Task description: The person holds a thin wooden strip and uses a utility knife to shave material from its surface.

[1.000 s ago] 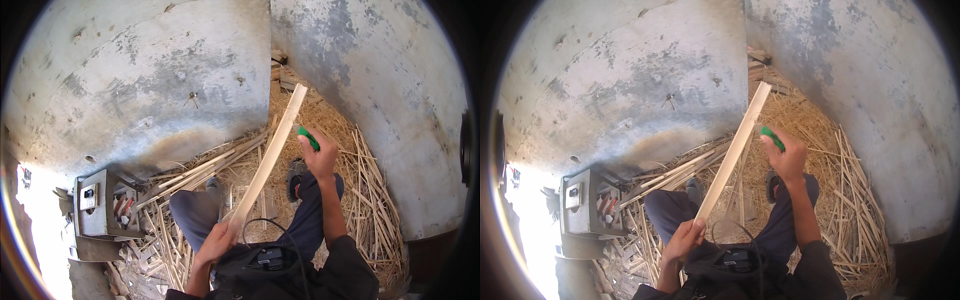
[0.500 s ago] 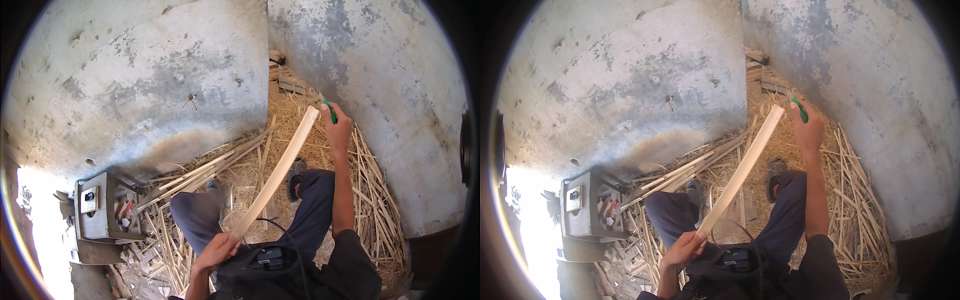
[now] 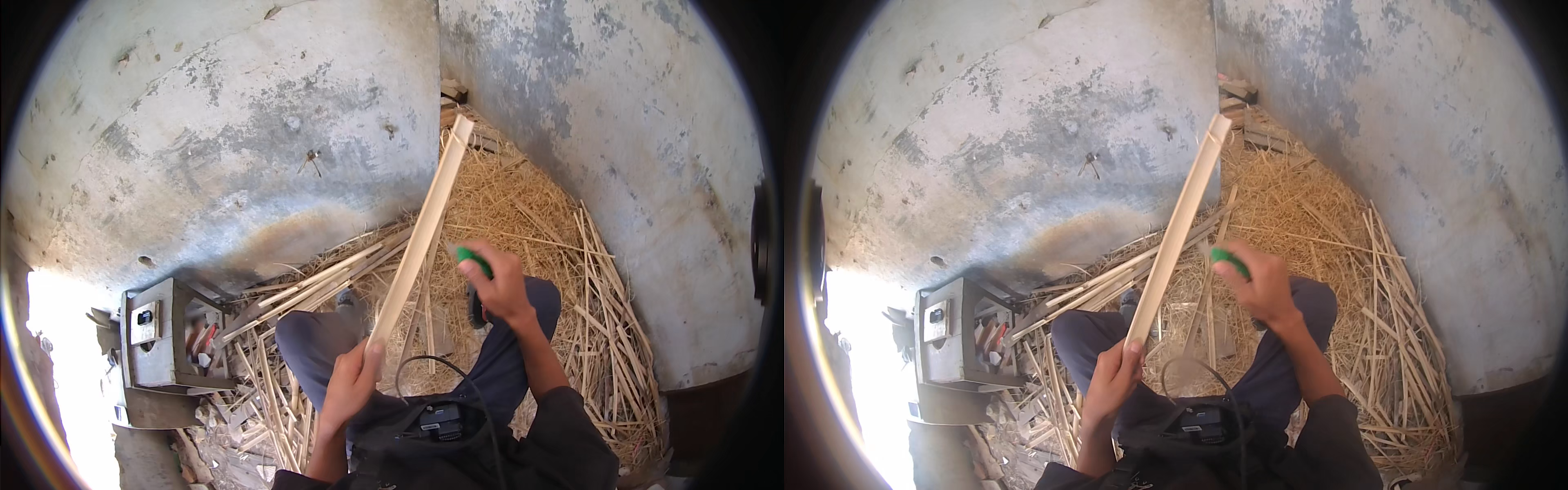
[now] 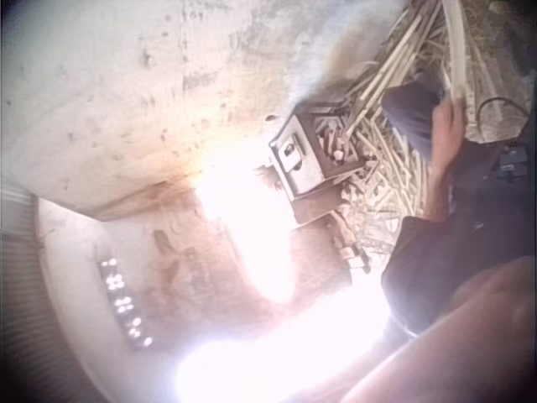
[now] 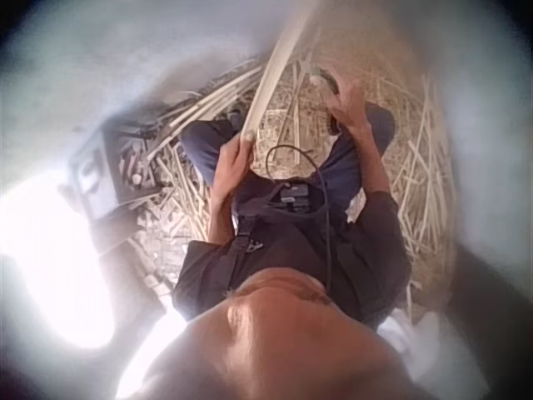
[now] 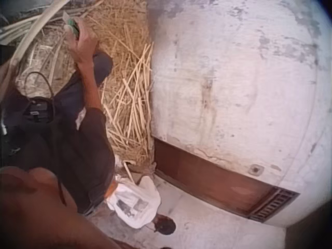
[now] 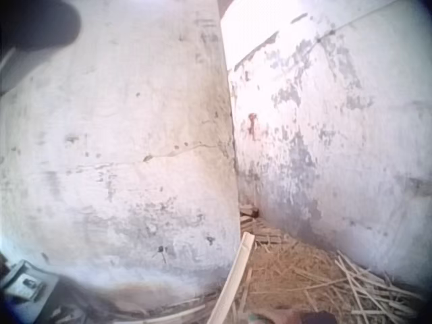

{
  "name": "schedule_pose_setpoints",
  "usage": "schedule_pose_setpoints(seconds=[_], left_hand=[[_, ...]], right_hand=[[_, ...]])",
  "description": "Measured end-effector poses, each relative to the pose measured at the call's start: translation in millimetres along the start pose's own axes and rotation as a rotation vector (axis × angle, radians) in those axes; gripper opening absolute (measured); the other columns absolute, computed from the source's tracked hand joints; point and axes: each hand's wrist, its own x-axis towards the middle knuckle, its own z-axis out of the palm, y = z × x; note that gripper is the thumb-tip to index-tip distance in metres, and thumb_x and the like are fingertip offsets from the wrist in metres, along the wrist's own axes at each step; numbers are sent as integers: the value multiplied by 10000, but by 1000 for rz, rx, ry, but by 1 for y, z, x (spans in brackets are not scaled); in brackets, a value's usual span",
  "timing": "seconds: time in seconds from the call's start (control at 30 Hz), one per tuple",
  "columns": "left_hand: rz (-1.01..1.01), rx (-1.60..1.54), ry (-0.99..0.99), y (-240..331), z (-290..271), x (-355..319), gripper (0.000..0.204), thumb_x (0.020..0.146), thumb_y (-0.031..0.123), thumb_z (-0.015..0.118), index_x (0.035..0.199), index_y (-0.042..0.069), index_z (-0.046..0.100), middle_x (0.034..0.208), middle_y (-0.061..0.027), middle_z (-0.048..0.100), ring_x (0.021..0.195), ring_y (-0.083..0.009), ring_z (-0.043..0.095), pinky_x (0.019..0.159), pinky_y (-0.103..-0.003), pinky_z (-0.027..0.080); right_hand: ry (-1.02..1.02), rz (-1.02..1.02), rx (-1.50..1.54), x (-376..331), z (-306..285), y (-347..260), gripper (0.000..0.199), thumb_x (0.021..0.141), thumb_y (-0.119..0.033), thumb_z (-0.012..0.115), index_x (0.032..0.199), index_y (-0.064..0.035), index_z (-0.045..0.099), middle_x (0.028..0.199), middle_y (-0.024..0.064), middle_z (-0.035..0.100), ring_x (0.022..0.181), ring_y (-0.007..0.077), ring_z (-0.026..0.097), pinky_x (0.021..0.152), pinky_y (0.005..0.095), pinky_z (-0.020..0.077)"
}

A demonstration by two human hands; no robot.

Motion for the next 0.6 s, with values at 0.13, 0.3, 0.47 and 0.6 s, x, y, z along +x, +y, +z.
schedule_pose_setpoints(seconds=[0.13, 0.3, 0.47, 0.6], left_hand=[[37, 36, 48, 10, 7, 7, 351, 1167, 258, 535, 1013, -32, 659, 641, -79, 550, 580, -148, 523, 577, -352, 430], [145, 143, 104, 26, 11, 11, 309, 1149, 222, 562, 1020, -40, 665, 631, -130, 581, 530, -235, 580, 560, -391, 448], [208, 207, 144, 29, 16, 14, 277, 1136, 191, 570, 1038, -48, 671, 689, -202, 643, 603, -374, 672, 591, -443, 487], [203, 213, 145, 38, 16, 15, 274, 1134, 181, 566, 1050, -59, 667, 723, -232, 666, 661, -434, 700, 614, -476, 503]], right_hand=[[-135, -125, 10, -21, 18, -13, 354, 964, -371, 817, 1146, -68, 790, 984, 125, 810, 801, 251, 791, 719, 342, 617], [-105, -267, 22, -27, 30, -19, 332, 925, -371, 851, 1096, -91, 804, 921, 80, 796, 739, 270, 769, 646, 363, 596], [-116, -342, -54, -30, 33, -24, 365, 929, -416, 841, 1067, -80, 806, 810, 62, 755, 674, 255, 733, 611, 350, 565], [-86, -363, -66, -32, 35, -25, 302, 903, -391, 866, 1059, -139, 813, 778, 32, 731, 636, 235, 719, 564, 366, 553]])
